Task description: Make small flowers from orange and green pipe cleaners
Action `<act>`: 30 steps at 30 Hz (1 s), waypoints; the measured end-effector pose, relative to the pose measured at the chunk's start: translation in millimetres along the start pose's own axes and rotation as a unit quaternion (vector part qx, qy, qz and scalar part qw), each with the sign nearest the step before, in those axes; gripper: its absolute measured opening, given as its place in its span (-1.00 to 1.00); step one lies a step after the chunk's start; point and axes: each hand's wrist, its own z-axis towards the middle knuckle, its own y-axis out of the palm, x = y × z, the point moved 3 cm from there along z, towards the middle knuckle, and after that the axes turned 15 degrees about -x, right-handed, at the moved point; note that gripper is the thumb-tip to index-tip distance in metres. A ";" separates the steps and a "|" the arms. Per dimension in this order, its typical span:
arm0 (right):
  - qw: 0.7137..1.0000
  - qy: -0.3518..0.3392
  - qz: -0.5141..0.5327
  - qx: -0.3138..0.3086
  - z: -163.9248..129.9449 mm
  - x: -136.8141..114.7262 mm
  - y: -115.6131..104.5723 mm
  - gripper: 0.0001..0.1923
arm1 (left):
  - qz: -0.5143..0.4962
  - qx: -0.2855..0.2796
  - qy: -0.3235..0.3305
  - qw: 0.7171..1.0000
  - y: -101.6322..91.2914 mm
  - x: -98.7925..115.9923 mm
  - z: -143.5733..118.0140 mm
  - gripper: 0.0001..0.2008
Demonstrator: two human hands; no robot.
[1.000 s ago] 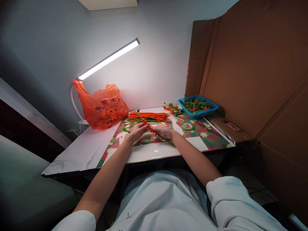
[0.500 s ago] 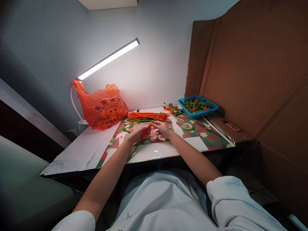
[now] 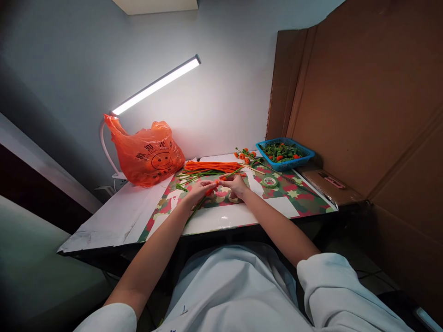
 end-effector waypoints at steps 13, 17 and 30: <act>0.997 -0.020 -0.026 -0.063 -5.6 -11.8 5.4 -0.55 | -0.102 -0.082 -0.023 0.991 11.7 1.0 -0.9 -0.68; 0.998 -0.017 -0.021 -0.057 -5.2 -11.5 5.4 -0.53 | -0.088 -0.071 -0.013 0.994 11.8 1.3 -0.5 -0.64; 0.998 0.051 0.020 0.021 -4.2 -7.5 -0.3 -0.67 | 0.180 0.085 0.085 0.976 0.7 4.0 -0.9 -0.68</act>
